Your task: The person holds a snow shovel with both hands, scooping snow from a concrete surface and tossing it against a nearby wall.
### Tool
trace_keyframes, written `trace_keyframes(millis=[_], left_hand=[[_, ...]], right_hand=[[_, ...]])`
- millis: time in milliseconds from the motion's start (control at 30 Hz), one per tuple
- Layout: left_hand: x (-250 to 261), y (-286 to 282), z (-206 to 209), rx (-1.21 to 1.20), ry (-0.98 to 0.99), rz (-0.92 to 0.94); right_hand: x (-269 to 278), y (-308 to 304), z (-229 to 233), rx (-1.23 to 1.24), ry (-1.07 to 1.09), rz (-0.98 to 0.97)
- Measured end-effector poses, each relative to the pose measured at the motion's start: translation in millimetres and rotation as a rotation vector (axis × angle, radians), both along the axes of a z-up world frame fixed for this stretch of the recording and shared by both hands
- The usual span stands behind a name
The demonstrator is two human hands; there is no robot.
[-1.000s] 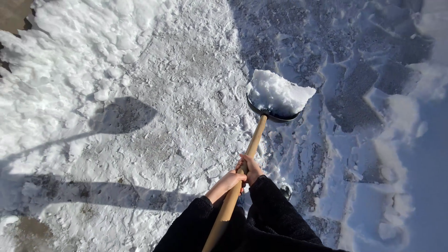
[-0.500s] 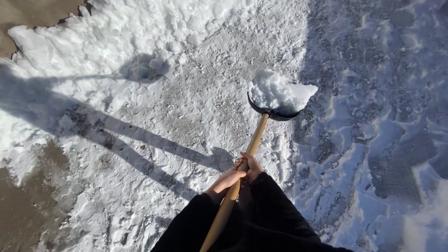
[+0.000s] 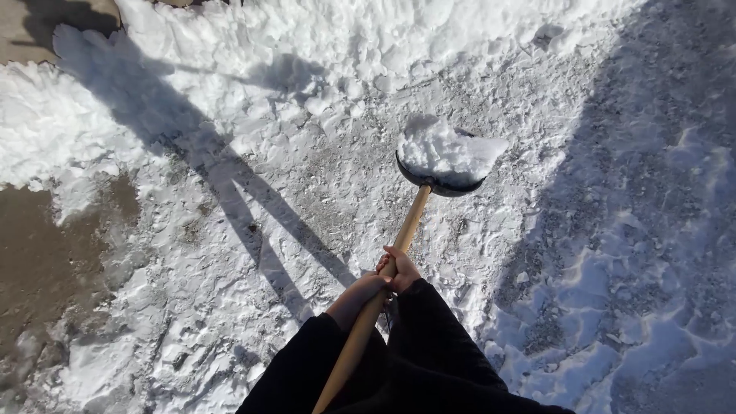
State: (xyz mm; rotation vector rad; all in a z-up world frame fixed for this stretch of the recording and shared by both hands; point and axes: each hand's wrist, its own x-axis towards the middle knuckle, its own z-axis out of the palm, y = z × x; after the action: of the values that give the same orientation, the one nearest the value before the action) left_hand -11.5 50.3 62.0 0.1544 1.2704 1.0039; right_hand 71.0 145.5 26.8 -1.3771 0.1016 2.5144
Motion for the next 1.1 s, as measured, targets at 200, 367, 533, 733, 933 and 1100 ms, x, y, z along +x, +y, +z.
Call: trace_keyframes(millis=[200, 367, 533, 733, 933, 1100], left_hand=[[-14.5, 7.8, 49.3, -0.069, -0.052, 0.115], [-38.1, 14.7, 107.5, -0.110, -0.092, 0.202], [-73.7, 17.7, 120.7, -0.152, -0.132, 0.244], [-151.1, 22.3, 112.4, -0.103, -0.153, 0.254], [-238.5, 11.6, 124.9, -0.095, -0.164, 0.258], [-318.0, -1.1, 136.0, -0.081, -0.149, 0.283]], right_hand=[[-41.3, 34.8, -38.8, 0.001, 0.014, 0.191], [-72.2, 41.4, -13.2, 0.031, -0.031, 0.208], [-114.1, 50.4, -23.8, 0.055, -0.045, 0.260], [-182.2, 53.1, -17.7, 0.047, -0.088, 0.275], [-264.4, 46.9, 15.9, 0.073, -0.123, 0.275], [-327.5, 39.1, 28.2, 0.106, -0.112, 0.214]])
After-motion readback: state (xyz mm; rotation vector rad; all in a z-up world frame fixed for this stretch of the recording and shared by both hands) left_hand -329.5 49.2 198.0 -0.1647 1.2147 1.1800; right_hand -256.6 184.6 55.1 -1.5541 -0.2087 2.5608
